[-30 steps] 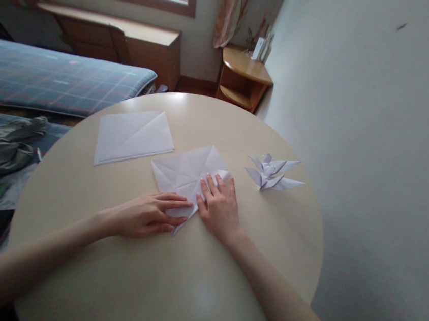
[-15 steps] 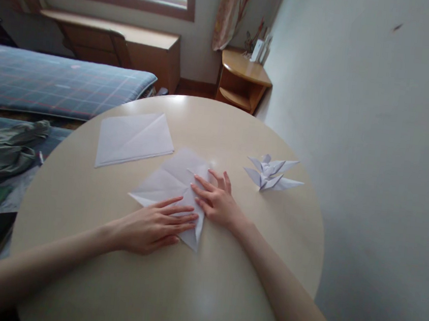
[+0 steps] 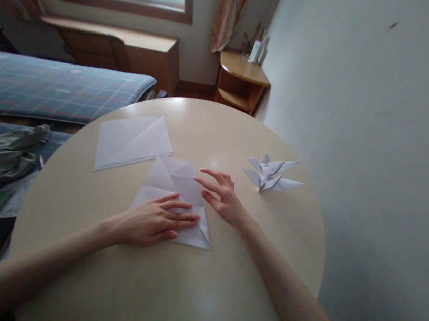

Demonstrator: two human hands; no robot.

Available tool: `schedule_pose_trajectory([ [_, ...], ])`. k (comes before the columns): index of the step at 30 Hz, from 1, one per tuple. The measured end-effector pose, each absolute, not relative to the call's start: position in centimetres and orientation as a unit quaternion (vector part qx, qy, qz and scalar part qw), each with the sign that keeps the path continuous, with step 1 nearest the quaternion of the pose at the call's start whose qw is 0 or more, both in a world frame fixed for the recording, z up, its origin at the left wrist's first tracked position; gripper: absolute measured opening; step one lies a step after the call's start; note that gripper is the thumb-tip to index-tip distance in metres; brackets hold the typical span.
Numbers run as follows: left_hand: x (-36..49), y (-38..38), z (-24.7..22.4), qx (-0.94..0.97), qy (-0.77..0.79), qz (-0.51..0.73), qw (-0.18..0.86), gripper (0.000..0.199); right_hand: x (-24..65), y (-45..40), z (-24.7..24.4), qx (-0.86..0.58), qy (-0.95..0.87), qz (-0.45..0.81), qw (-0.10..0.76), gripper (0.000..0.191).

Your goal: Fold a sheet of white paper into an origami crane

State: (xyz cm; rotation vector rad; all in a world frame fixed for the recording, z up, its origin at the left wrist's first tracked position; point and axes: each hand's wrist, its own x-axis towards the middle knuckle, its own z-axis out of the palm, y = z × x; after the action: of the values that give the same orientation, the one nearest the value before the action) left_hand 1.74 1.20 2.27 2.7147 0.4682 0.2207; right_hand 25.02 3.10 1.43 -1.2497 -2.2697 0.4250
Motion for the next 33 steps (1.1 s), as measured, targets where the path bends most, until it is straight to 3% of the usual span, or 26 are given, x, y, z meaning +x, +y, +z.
schedule_pose_trajectory([
  [3,2.0,1.1,1.6,0.964,0.201,0.09,0.151,0.042,25.5,2.4,1.7,-0.48,-0.811,0.16,0.293,0.027],
  [8,2.2,0.7,1.6,0.964,0.219,0.112,0.098,0.04,25.0,1.1,1.2,-0.506,-0.815,0.167,0.229,0.008],
  [15,1.3,2.1,1.3,0.972,0.168,0.141,0.079,0.032,24.9,0.9,1.2,-0.499,-0.83,0.176,0.177,0.012],
  [19,1.0,2.3,1.1,0.979,0.157,0.109,0.071,0.042,25.3,0.6,1.2,-0.487,-0.838,0.177,0.17,0.013],
  [33,1.2,1.7,0.9,0.974,0.203,0.061,0.086,0.045,26.3,-0.1,0.9,-0.459,-0.854,0.181,0.166,0.018],
])
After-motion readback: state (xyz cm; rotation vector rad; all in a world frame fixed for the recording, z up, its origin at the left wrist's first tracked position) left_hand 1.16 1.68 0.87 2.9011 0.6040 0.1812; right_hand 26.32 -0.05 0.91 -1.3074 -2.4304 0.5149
